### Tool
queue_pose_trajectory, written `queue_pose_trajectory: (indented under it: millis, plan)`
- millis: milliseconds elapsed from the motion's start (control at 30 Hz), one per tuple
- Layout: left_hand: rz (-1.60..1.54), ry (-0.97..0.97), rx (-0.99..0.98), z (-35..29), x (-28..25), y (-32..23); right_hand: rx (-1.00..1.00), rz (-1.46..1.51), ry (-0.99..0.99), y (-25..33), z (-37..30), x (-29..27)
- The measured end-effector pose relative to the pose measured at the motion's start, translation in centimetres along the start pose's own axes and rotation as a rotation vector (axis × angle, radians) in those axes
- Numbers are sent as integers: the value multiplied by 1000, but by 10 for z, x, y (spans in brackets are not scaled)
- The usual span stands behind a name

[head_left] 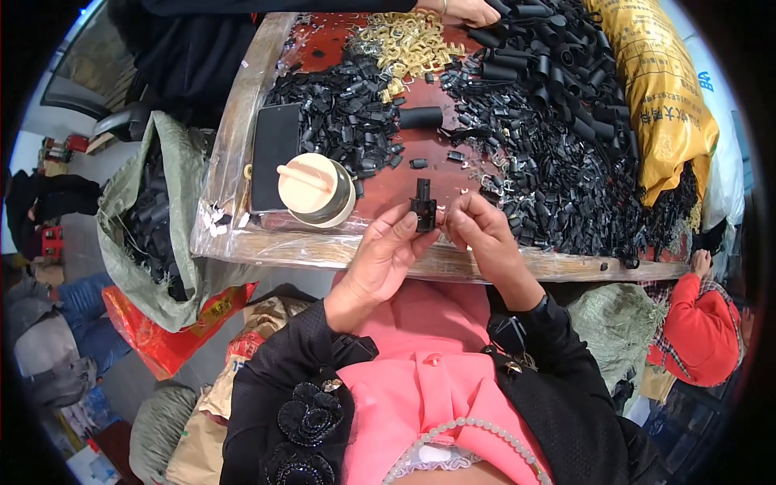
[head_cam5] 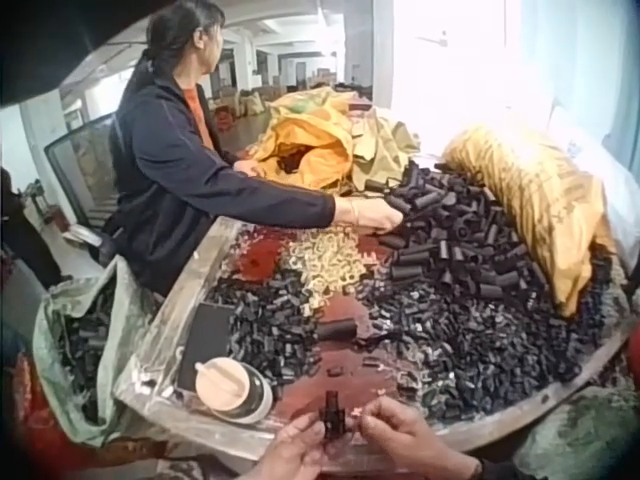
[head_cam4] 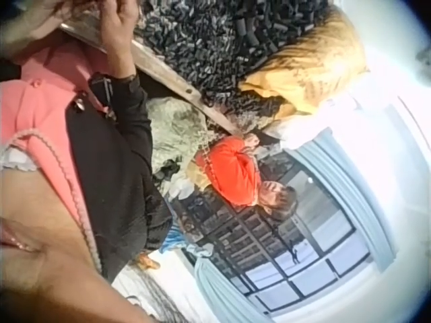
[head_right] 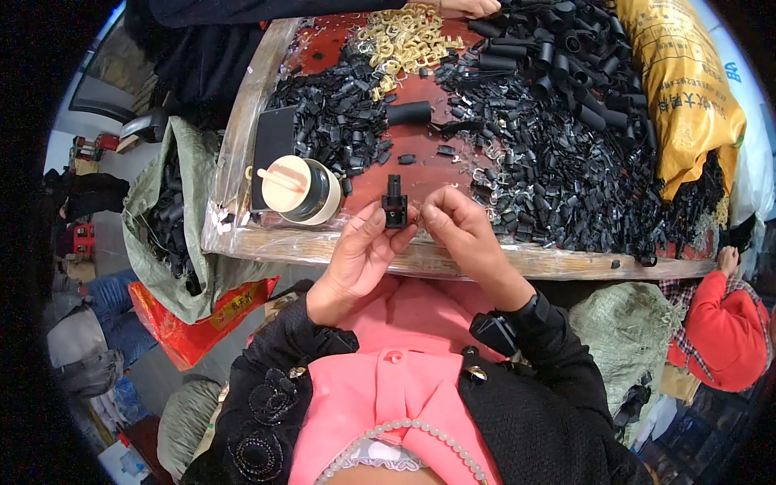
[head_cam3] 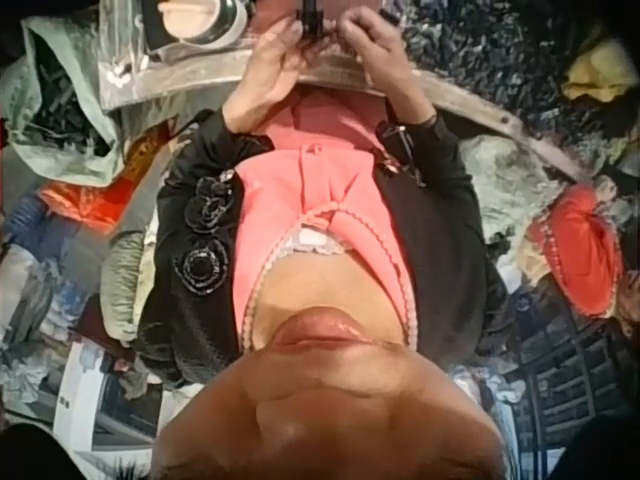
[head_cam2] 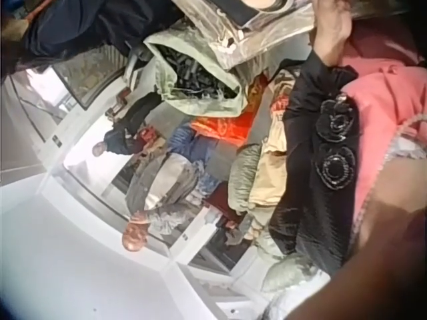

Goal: The person assembles plastic components by hand, inserting a small beige piece into a black housing, sliding a black sleeve over the assembly, and placing the finished unit into a large green bag.

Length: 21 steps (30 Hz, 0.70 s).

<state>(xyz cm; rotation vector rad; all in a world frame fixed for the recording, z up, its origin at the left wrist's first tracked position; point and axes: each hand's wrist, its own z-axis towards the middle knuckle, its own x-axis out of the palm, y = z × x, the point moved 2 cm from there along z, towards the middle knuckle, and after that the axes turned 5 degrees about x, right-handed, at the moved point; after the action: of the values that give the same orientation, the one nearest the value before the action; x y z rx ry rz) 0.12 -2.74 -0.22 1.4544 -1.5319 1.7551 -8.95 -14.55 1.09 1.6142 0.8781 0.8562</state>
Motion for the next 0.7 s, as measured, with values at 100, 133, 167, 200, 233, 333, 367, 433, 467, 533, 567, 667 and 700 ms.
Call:
queue_pose_trajectory:
  millis: [100, 133, 167, 200, 233, 333, 367, 433, 467, 533, 567, 667, 700]
  plan:
    - [-24, -5, -40, -9, 3, 1, 30, 165, 19, 3, -3, 2]
    - [-39, -13, -75, -9, 3, -1, 48, 131, 61, 5, -1, 2]
    - [-55, -21, -109, -7, 3, -4, 65, 96, 104, 7, 0, 2]
    - [-47, -21, -95, -9, 2, -5, 91, 64, 143, 7, -3, 4]
    - [-74, -12, -115, -9, 1, -3, 82, 64, 156, 8, -4, 3]
    - [-128, 12, -159, -12, -1, 0, 66, 21, 201, 8, -4, 0]
    - [-128, 2, -147, -13, -1, -1, 59, 20, 202, 7, -3, 0]
    - [-128, -17, -127, -16, -1, -1, 51, -41, 211, 0, 0, 0]
    - [-122, -7, -129, -16, -2, -1, 44, -72, 209, -2, 2, 0]
    - [-137, -23, -133, -18, -4, -1, 43, -51, 185, -2, 2, 2]
    - [-145, -32, -134, -17, -4, -2, 52, -30, 168, -3, 1, 3]
    - [-153, -49, -127, -19, -2, -4, 15, -73, 106, -1, 2, 3]
    - [-161, -62, -123, -21, -2, -4, -29, -137, 57, 1, 2, 2]
